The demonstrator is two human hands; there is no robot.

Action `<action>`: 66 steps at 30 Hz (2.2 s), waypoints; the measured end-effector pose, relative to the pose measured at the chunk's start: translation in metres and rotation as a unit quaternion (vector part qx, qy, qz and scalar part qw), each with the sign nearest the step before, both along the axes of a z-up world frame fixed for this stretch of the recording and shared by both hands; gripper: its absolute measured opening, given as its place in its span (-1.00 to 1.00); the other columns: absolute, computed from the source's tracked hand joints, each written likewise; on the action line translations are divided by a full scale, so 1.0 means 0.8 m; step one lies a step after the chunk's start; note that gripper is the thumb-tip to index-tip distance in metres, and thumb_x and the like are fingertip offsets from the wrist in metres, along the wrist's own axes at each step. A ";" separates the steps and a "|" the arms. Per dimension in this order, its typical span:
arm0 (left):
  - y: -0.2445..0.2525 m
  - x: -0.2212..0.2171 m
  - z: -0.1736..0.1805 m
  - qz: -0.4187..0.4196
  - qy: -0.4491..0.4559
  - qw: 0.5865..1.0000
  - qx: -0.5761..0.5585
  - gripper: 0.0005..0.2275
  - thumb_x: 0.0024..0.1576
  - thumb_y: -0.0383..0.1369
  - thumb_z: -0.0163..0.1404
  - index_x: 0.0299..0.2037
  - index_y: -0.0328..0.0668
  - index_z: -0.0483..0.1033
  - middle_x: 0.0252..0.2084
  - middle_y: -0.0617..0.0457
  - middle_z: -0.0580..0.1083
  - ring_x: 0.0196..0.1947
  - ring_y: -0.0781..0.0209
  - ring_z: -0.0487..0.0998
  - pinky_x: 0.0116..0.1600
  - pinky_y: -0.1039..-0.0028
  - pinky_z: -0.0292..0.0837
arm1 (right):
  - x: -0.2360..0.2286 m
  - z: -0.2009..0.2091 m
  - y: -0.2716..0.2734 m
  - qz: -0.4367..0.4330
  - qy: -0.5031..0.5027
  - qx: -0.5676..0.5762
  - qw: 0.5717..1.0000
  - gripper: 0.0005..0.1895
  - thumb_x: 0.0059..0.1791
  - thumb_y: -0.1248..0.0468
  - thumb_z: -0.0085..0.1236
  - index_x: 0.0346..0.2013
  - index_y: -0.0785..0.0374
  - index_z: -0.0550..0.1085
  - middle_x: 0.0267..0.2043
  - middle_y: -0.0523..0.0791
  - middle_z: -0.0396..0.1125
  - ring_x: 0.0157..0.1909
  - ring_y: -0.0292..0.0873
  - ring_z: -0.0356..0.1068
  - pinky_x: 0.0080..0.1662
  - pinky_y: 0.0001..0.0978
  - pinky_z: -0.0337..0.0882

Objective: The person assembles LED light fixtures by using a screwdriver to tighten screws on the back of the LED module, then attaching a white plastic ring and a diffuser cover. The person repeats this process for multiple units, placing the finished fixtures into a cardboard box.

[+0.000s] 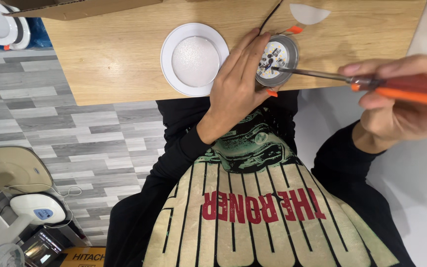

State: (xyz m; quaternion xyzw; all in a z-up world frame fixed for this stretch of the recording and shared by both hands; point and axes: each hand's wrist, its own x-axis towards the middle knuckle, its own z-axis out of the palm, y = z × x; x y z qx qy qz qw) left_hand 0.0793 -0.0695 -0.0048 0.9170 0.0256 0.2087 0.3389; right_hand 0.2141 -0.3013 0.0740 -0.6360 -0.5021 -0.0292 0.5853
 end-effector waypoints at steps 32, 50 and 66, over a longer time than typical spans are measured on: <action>-0.004 -0.004 -0.010 0.000 0.008 1.000 0.003 -0.33 0.36 0.03 0.23 0.44 -0.38 0.31 0.41 -0.04 0.51 0.48 0.05 0.50 0.60 0.29 0.44 | -0.017 0.005 0.036 -0.066 0.003 0.025 0.997 -0.53 0.22 0.43 -0.10 0.41 0.17 0.07 -0.15 0.45 0.03 -0.36 0.63 0.36 -0.23 0.68 0.57; 0.002 -0.004 -0.007 -0.031 0.018 0.999 -0.006 -0.23 0.31 -0.07 0.45 0.47 -0.43 0.25 0.46 -0.07 0.45 0.51 -0.03 0.47 0.65 0.25 0.41 | 0.052 0.101 0.038 0.324 0.395 -0.370 0.776 -0.03 -0.09 -0.38 0.05 0.23 0.44 0.48 0.47 0.21 0.40 0.73 0.18 0.22 0.19 -0.23 0.54; 0.000 0.000 -0.003 -0.017 -0.004 1.000 -0.004 -0.33 0.37 -0.02 0.26 0.44 -0.40 0.29 0.43 -0.08 0.48 0.48 -0.02 0.51 0.61 0.24 0.46 | 0.057 0.068 0.015 0.340 0.321 -0.288 0.836 -0.49 0.10 0.04 -0.07 0.20 0.29 0.49 0.31 0.10 0.50 0.51 0.11 0.48 0.54 -0.06 0.47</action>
